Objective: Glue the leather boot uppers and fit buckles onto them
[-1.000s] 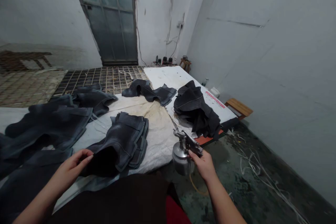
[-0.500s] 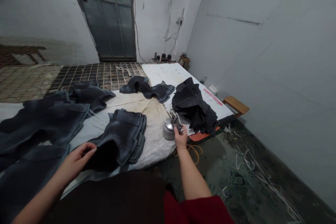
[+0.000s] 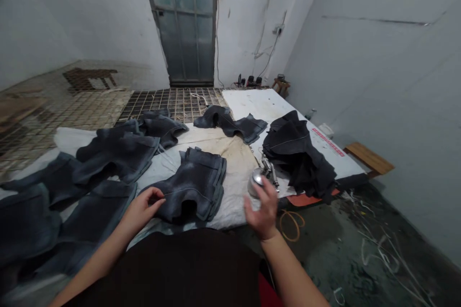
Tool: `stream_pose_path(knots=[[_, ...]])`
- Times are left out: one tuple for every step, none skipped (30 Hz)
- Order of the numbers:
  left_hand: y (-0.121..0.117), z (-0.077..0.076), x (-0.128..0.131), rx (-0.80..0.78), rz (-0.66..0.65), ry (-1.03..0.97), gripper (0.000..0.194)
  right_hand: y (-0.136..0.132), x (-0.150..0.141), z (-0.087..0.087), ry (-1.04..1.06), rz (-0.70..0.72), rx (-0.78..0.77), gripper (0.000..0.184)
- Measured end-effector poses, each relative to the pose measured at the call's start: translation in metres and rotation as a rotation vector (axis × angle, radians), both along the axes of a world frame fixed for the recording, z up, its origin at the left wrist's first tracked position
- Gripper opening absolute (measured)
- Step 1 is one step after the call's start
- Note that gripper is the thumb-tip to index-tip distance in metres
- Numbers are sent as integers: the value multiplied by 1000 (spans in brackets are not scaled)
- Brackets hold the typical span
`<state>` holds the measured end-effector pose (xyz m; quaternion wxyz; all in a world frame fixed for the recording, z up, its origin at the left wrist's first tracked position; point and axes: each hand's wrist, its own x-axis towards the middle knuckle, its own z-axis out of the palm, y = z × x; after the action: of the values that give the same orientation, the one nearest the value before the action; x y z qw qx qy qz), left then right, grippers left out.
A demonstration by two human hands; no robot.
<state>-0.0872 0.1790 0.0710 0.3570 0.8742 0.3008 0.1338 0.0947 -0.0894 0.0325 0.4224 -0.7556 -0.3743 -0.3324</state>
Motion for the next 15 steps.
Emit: stream_pose_path(knots=[[2, -4, -4, 14, -19, 11, 14, 18, -7, 6, -4, 178, -112, 46], [2, -9, -8, 27, -51, 32, 13, 38, -13, 9, -2, 359, -246, 44], [2, -14, -12, 41, -95, 64, 13, 58, -19, 10, -1, 524, -397, 44], [0, -20, -14, 55, -144, 104, 13, 78, -25, 8, -13, 668, -543, 46], [-3, -27, -16, 66, -188, 144, 15, 98, -29, 4, -28, 774, -665, 47], [-7, -34, -17, 72, -219, 180, 18, 115, -33, -1, -28, 851, -766, 43], [-11, -41, -17, 73, -236, 205, 20, 129, -36, -7, -7, 911, -847, 36], [-15, -48, -16, 69, -239, 221, 20, 141, -38, -13, 28, 944, -905, 29], [-19, -54, -16, 62, -231, 229, 19, 150, -40, -18, 69, 961, -942, 22], [-22, -59, -15, 54, -215, 230, 16, 155, -41, -22, 109, 967, -961, 17], [-24, -62, -15, 47, -197, 228, 12, 159, -41, -24, 144, 962, -965, 14], [-25, -64, -16, 39, -176, 221, 6, 160, -41, -24, 169, 955, -958, 13], [-25, -64, -17, 29, -150, 211, 2, 160, -40, -22, 190, 950, -946, 12], [-25, -63, -18, 18, -122, 199, 4, 160, -40, -19, 213, 946, -935, 12], [-24, -61, -20, 5, -94, 184, 7, 159, -39, -15, 236, 944, -926, 13]])
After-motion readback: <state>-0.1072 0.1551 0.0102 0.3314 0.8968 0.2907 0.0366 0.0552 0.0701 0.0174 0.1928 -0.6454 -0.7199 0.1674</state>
